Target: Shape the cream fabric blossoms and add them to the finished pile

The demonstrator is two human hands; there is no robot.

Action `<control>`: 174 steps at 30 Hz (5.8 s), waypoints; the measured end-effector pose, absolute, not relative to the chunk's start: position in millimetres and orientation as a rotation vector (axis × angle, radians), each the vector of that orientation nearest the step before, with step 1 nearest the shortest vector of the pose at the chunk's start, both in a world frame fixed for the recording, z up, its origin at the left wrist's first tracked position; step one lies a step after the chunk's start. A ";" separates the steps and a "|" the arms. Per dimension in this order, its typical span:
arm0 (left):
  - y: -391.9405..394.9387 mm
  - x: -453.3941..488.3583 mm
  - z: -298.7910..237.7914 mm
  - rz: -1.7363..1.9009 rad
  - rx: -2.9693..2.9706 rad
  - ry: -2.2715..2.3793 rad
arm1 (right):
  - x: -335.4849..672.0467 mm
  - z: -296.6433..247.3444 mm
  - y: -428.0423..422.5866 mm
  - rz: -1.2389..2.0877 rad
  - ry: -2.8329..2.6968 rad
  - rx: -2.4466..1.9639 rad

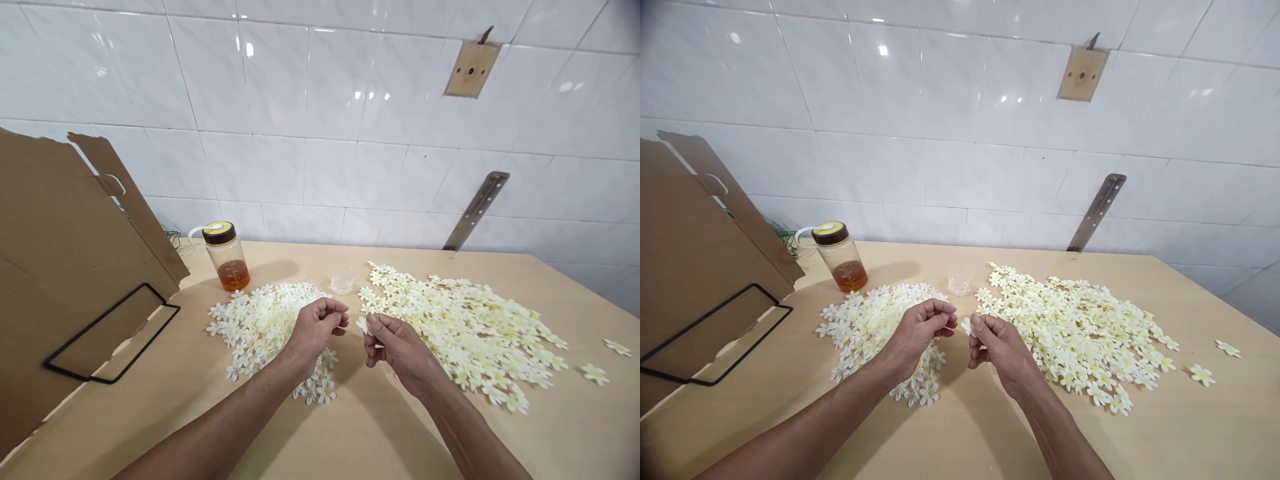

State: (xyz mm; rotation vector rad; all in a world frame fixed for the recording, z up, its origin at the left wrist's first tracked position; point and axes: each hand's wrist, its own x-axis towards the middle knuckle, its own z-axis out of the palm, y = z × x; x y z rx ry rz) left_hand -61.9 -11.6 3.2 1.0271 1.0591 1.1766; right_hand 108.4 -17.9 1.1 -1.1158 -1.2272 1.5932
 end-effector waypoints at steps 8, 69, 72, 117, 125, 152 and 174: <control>-10.8 -63.0 1.0 1.112 1.035 1.030 | 106.7 2.6 -19.3 1.576 -1.252 -1.063; -9.5 -67.0 0.1 1.118 0.904 0.985 | 98.9 -0.3 -24.1 1.444 -1.394 -1.199; -14.5 -60.5 -0.4 1.038 0.950 1.021 | 99.3 1.0 -22.0 1.544 -1.283 -1.094; -6.3 -73.5 10.4 1.013 0.976 0.921 | 111.0 -2.7 -18.0 1.657 -1.293 -1.084; -4.4 -91.8 31.2 0.913 1.740 1.378 | 114.1 -6.8 -13.6 1.534 -1.247 -1.175; -9.0 -73.4 14.9 0.910 1.154 0.954 | 110.8 1.6 -19.0 1.506 -1.409 -1.123; -5.9 -75.8 8.7 0.900 1.003 0.832 | 107.6 2.4 -21.0 1.549 -1.415 -1.103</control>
